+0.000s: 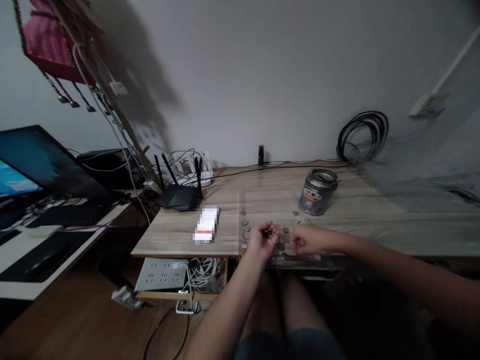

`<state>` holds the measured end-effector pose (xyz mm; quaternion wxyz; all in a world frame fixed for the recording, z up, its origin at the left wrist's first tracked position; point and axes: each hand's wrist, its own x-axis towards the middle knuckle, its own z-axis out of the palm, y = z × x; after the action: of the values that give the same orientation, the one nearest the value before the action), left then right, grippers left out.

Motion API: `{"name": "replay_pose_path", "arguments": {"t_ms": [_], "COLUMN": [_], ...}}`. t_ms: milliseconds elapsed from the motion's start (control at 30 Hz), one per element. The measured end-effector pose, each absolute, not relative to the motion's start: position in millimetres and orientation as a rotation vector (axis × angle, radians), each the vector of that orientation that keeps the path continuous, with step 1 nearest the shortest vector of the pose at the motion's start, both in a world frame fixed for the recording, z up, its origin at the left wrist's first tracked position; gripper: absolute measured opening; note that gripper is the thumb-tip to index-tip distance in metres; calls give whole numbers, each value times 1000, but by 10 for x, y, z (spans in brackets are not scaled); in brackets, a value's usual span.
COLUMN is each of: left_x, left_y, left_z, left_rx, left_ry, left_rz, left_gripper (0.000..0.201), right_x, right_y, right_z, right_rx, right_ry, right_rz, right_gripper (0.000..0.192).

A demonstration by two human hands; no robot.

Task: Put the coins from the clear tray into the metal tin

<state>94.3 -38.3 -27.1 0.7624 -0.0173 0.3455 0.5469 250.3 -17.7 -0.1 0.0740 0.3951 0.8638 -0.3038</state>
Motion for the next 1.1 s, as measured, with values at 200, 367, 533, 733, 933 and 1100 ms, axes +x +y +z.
{"name": "replay_pose_path", "arguments": {"t_ms": [200, 367, 533, 733, 933, 1100], "left_x": [963, 907, 860, 674, 618, 639], "left_y": [-386, -382, -364, -334, -356, -378], "left_z": [-238, -211, -207, -185, -203, -210], "left_rx": [-38, -175, -208, -141, -150, -160], "left_ry": [695, 718, 729, 732, 729, 732], "left_rz": [1144, 1251, 1333, 1353, 1317, 1321], "left_gripper": [23, 22, 22, 20, 22, 23], "right_x": [2253, 2330, 2479, 2388, 2029, 1969], "right_y": [-5, -79, -278, -224, -196, -193], "right_z": [326, 226, -195, -309, -144, -142], "right_rx": [1548, 1531, 1177, 1264, 1218, 1234], "right_ry": [2981, 3017, 2718, 2588, 2687, 2676], "right_rz": [-960, -690, -1016, -1343, -943, -800], "right_gripper": [21, 11, 17, 9, 21, 18]}}
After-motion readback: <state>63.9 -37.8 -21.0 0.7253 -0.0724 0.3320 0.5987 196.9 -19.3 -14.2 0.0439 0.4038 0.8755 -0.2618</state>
